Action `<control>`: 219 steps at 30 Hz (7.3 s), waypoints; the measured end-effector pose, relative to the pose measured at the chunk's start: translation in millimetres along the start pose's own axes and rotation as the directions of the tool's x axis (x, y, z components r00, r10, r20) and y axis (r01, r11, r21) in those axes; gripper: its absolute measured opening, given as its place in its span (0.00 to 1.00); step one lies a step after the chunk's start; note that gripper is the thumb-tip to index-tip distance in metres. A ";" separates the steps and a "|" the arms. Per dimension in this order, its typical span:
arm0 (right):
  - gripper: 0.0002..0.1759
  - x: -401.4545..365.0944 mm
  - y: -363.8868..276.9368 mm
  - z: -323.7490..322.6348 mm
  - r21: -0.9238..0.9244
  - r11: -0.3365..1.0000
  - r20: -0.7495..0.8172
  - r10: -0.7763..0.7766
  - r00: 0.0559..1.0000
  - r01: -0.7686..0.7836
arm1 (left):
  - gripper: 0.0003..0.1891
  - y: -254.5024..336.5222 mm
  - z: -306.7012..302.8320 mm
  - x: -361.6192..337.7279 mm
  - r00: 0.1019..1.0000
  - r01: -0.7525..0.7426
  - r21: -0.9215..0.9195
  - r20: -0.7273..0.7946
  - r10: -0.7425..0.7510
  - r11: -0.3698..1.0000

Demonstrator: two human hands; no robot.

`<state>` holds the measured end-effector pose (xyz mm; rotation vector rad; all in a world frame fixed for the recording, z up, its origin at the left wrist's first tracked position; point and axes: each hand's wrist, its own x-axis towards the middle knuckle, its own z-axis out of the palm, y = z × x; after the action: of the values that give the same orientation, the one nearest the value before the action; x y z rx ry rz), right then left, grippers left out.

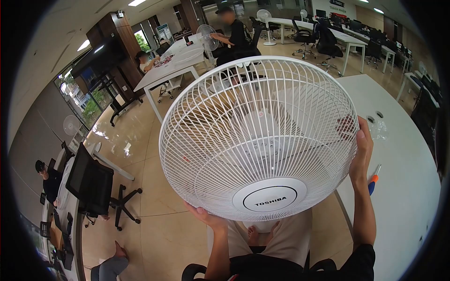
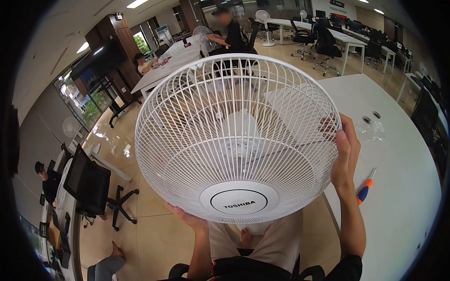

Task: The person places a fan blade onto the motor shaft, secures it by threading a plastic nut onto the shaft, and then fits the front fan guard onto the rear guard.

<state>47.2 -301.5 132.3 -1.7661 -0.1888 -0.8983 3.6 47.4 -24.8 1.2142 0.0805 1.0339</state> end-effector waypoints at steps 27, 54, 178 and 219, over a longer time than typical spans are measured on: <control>0.29 -1.4 13.0 23.5 0.196 0.978 -0.107 -0.051 0.993 0.071 | 0.27 14.9 26.5 8.9 0.976 0.169 -0.247 -0.093 -0.197 0.954; 0.28 -17.8 2.6 16.0 -0.035 0.997 -0.132 -0.073 0.989 0.069 | 0.29 25.7 18.5 15.7 0.961 0.259 -0.180 -0.053 -0.272 0.949; 0.29 12.0 -8.8 -61.0 -0.476 0.876 0.297 0.243 0.923 -0.078 | 0.39 28.8 -32.7 -7.1 0.838 0.495 -0.006 0.267 -0.476 0.869; 0.33 17.8 -44.0 -51.6 -0.242 0.965 0.246 0.158 0.956 -0.097 | 0.31 29.7 -42.0 -1.1 0.867 0.496 -0.008 0.046 -0.496 0.868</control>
<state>11.7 -334.3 183.1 -2.0865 -0.1443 -0.6070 -38.5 76.5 -18.8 1.1154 0.3336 0.5533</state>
